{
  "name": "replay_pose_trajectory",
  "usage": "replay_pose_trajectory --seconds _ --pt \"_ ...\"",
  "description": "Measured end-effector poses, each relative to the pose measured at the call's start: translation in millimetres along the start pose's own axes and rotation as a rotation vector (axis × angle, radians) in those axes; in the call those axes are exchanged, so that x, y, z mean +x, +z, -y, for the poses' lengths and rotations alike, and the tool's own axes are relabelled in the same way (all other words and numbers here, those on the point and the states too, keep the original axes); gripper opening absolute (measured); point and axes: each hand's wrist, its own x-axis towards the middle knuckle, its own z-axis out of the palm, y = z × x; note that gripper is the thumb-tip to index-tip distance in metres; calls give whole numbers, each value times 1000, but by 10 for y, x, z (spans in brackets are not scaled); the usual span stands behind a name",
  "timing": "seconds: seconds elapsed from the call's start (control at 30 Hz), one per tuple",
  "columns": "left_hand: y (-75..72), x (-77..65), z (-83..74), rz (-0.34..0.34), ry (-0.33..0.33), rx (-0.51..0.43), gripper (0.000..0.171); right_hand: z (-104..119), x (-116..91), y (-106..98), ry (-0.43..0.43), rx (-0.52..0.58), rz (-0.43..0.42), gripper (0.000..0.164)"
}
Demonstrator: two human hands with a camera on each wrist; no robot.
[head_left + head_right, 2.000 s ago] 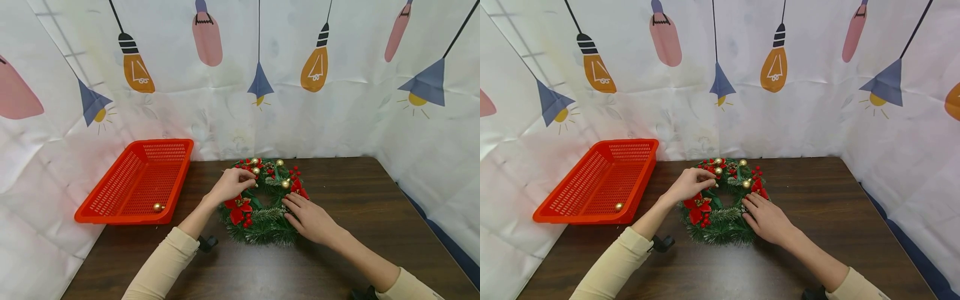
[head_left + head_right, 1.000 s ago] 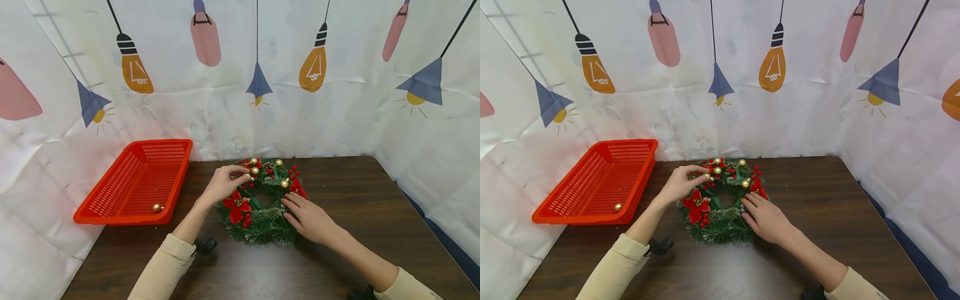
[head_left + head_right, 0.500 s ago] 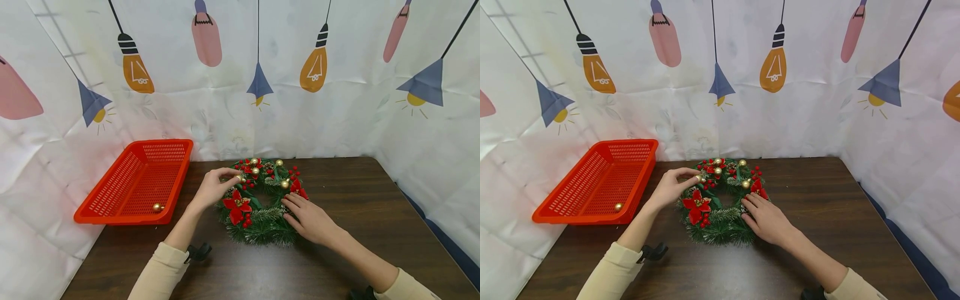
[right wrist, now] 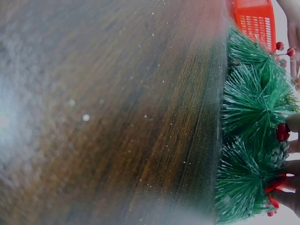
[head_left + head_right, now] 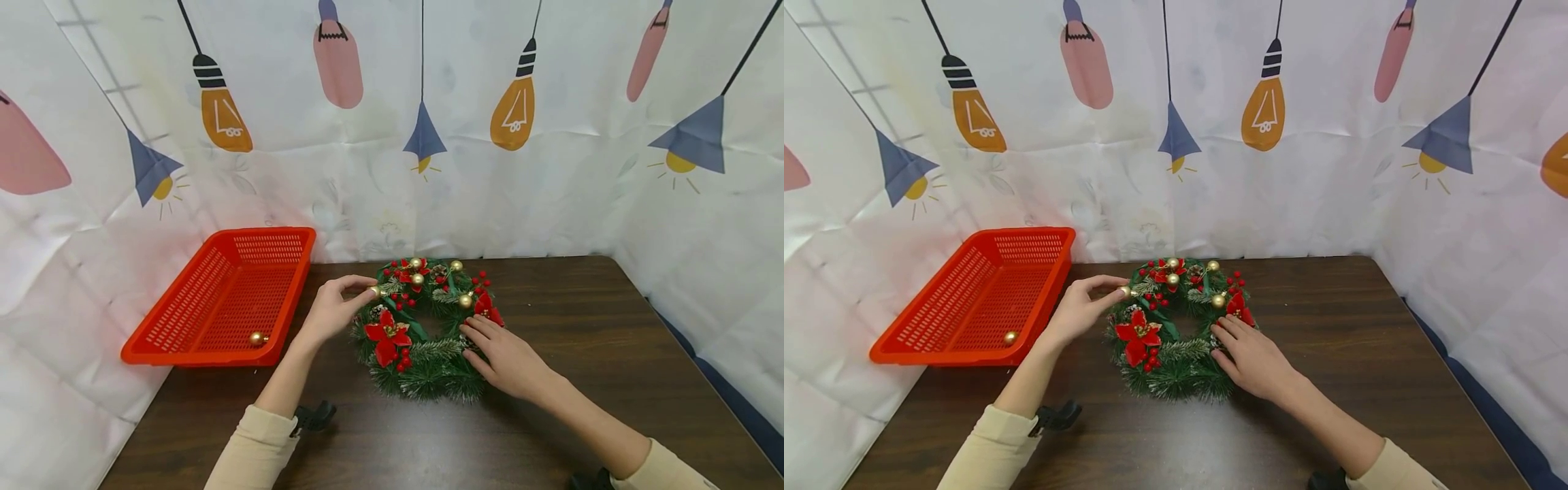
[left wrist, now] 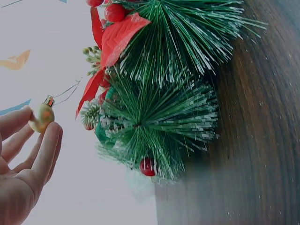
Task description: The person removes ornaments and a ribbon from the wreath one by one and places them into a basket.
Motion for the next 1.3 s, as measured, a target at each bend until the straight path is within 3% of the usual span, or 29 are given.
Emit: replay_pose_trajectory --seconds 0.23,0.57,0.87,1.1,1.3 --pt "-109 -47 46 -33 -3 -29 28 2 -3 6 4 -1 -2 54" --pt "-298 -126 87 -107 -38 35 29 12 -4 -17 9 4 11 54" --pt "-473 -188 116 -133 -68 -22 34 4 -4 -16 12 3 6 54" --pt "-630 -247 186 -181 -88 -1 36 23 -7 -15 9 13 1 54" --pt "-762 -321 209 -207 -119 -55 39 23 -3 -7 2 7 -13 54"
